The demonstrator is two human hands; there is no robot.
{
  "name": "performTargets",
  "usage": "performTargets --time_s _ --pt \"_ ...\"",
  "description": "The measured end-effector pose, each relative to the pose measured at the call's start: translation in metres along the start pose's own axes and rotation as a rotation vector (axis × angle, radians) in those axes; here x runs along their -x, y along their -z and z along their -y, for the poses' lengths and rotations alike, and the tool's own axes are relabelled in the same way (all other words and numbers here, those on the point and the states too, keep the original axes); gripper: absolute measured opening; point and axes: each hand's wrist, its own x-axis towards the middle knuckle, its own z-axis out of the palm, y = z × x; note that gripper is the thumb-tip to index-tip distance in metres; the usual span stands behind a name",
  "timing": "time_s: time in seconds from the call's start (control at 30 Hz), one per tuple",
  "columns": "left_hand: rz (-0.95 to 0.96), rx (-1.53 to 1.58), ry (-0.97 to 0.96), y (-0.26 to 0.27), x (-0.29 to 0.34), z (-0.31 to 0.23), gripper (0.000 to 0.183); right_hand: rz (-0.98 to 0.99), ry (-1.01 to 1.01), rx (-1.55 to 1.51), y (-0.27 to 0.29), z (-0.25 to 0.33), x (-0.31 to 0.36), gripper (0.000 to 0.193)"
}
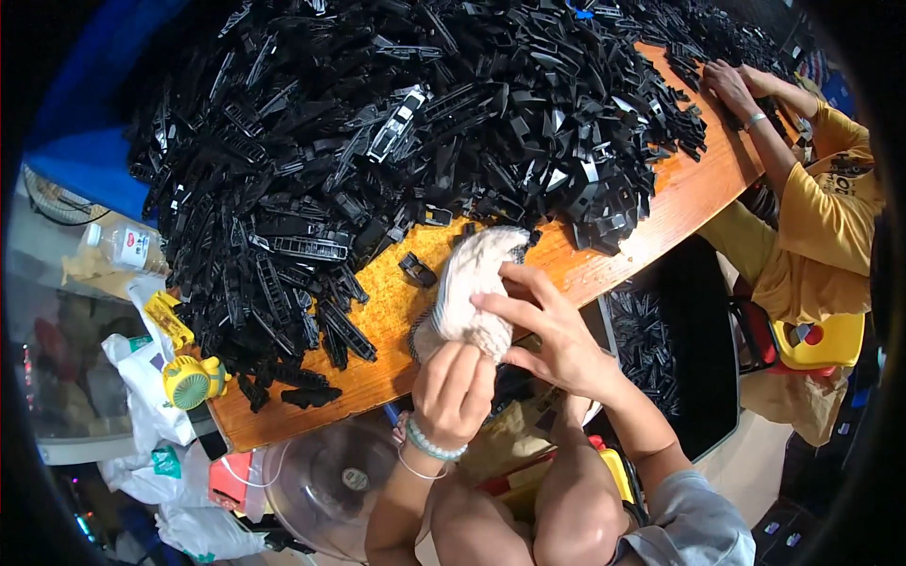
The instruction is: The person assembles plastic components by picking pieces from a pile and fitting small plastic parts onto plastic frames by hand.
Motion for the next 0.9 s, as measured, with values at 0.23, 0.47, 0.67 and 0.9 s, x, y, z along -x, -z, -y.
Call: performTargets --time_s 0.23,0.47,0.67,0.9 --pt "0.02 0.175 -0.116 0.009 0.014 -0.01 0.022 -0.166 0.001 -0.137 -0.007 -0.018 0.014 0.041" --pt "-0.03 0.043 0.063 0.012 0.033 -0.013 0.031 -0.441 -0.506 -1.052 -0.007 -0.013 0.029 0.054" --pt "-0.017 0.042 0.069 0.009 0.033 -0.014 0.031 -0.527 -0.376 -1.328 0.028 -0.037 0.036 0.054" --pt "0.006 -0.031 0.099 0.019 0.043 -0.007 0.031 -0.677 -0.089 -1.034 0.131 -0.087 0.095 0.046"
